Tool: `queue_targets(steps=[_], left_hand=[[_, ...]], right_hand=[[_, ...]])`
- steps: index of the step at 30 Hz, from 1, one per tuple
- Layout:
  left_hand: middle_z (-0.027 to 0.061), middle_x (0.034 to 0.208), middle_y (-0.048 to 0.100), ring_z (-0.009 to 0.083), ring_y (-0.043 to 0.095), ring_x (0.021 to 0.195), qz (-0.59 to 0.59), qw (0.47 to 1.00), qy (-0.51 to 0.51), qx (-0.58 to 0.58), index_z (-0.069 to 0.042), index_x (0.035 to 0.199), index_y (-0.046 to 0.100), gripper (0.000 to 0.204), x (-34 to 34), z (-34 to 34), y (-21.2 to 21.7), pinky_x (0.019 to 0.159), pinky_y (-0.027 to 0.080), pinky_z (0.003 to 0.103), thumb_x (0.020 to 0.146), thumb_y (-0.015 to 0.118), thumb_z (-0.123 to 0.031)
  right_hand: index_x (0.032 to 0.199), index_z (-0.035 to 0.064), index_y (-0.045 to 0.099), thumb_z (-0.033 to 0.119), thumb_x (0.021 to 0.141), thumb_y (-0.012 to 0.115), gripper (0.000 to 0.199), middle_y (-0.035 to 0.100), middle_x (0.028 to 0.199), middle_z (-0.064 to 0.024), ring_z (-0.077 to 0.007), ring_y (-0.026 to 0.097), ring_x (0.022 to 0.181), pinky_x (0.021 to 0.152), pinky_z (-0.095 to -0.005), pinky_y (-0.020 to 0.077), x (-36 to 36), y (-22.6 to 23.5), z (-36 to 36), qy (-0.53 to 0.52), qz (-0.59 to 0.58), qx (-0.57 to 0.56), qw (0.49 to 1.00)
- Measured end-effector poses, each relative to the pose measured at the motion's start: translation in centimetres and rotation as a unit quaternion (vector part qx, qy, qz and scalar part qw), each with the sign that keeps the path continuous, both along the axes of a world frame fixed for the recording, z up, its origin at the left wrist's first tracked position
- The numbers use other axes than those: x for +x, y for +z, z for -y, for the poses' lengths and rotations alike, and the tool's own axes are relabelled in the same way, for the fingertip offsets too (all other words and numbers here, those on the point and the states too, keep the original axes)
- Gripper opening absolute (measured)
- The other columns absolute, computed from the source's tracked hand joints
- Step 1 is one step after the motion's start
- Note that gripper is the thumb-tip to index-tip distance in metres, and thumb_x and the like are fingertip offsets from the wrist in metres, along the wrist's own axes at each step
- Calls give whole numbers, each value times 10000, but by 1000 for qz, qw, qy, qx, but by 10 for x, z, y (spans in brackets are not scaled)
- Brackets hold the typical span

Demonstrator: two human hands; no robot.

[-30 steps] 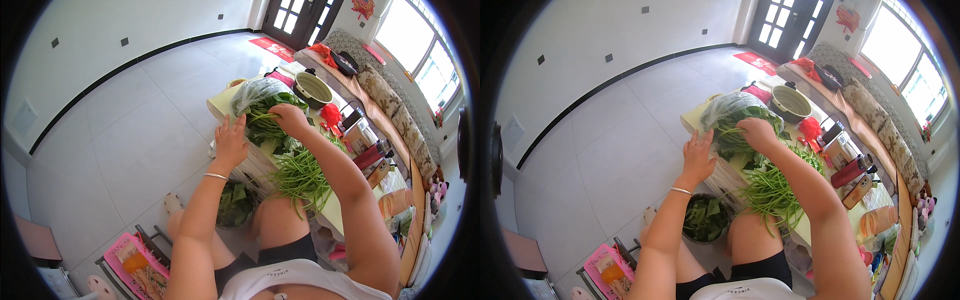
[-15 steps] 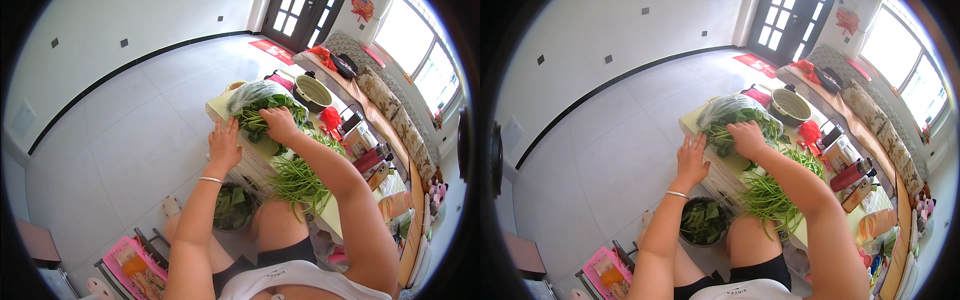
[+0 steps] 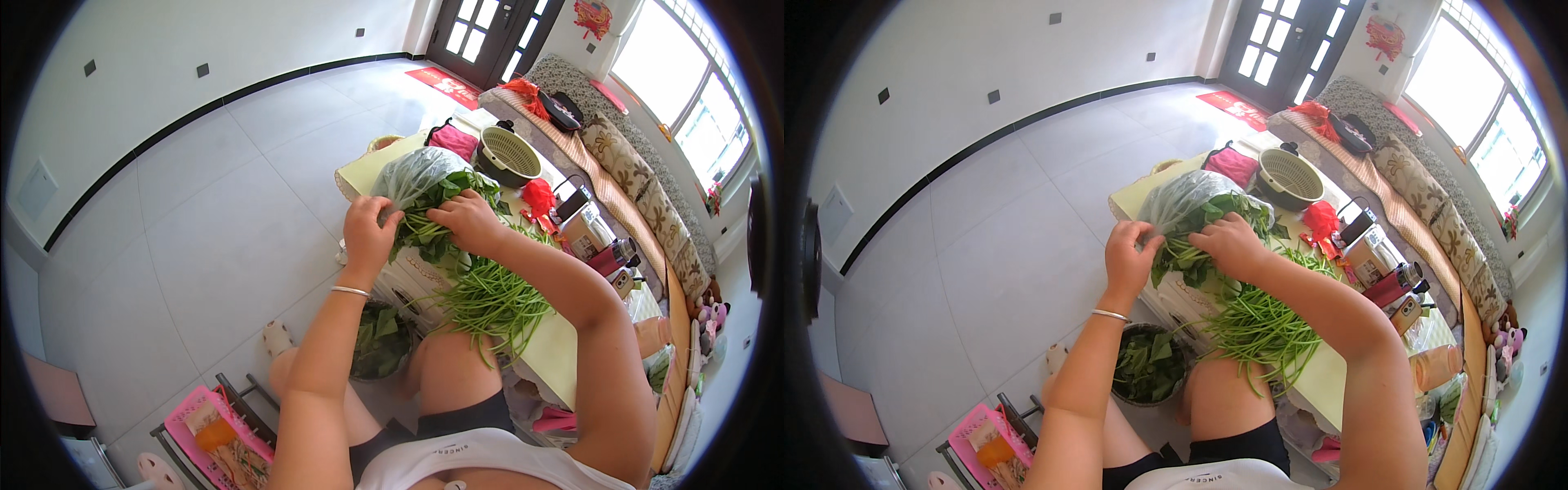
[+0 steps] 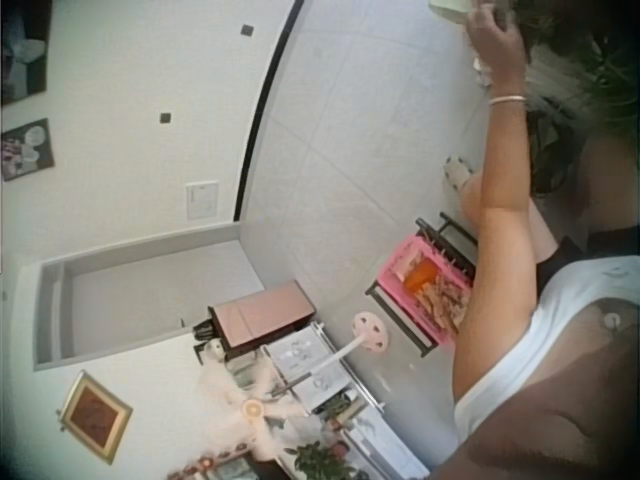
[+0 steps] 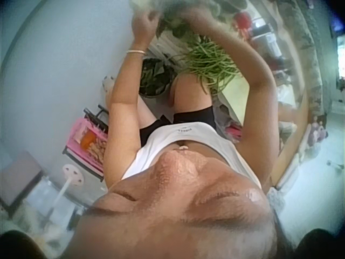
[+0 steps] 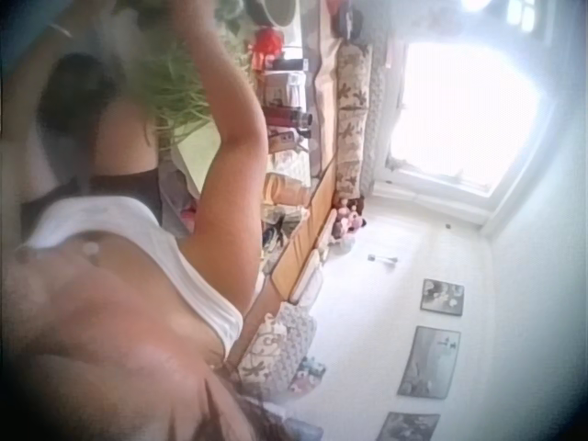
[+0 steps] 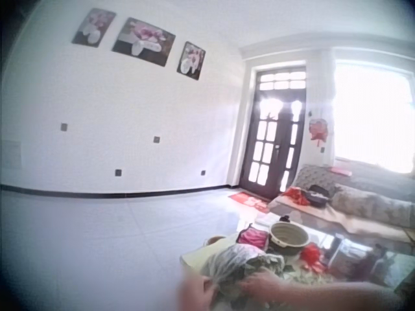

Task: The person picks through green leafy vegetables by hand, removing leaves from the stems and placing them into a small bucket on the floor.

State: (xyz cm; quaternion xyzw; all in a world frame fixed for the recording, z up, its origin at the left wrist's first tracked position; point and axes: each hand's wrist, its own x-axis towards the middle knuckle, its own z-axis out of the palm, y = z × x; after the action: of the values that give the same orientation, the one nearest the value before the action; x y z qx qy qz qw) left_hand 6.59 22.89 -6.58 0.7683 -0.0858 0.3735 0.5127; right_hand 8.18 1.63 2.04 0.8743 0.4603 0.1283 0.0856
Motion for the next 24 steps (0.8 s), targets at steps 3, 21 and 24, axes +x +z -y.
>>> queue_targets(steps=[3, 21, 24], left_hand=[[62, 789, 609, 177, 575, 730, -66, 996, -10, -60, -13, 793, 630, 91, 2, 0, -3, 663, 458, 298, 804, 696, -76], [111, 723, 647, 180, 651, 601, -379, 848, -76, -362, 0, 862, 554, 89, 33, -11, -67, 509, 537, 287, 906, 580, -72], [106, 742, 654, 181, 655, 648, -416, 847, -78, -322, 8, 887, 567, 82, 35, -8, -65, 558, 533, 292, 897, 584, -72]], right_hand=[[1070, 164, 617, 86, 629, 698, 455, 607, 835, -14, -219, 615, 871, 810, -370, 426, -6, 3, 2, 6, -10, 11, 1000], [1078, 64, 682, -82, 702, 627, 407, 696, 988, -132, -224, 650, 878, 821, -321, 489, 74, 43, 71, -156, -241, 317, 904], [1075, 30, 673, -149, 721, 550, 415, 709, 949, -73, -122, 630, 875, 825, -269, 489, 94, 46, 64, -157, -225, 318, 908]])
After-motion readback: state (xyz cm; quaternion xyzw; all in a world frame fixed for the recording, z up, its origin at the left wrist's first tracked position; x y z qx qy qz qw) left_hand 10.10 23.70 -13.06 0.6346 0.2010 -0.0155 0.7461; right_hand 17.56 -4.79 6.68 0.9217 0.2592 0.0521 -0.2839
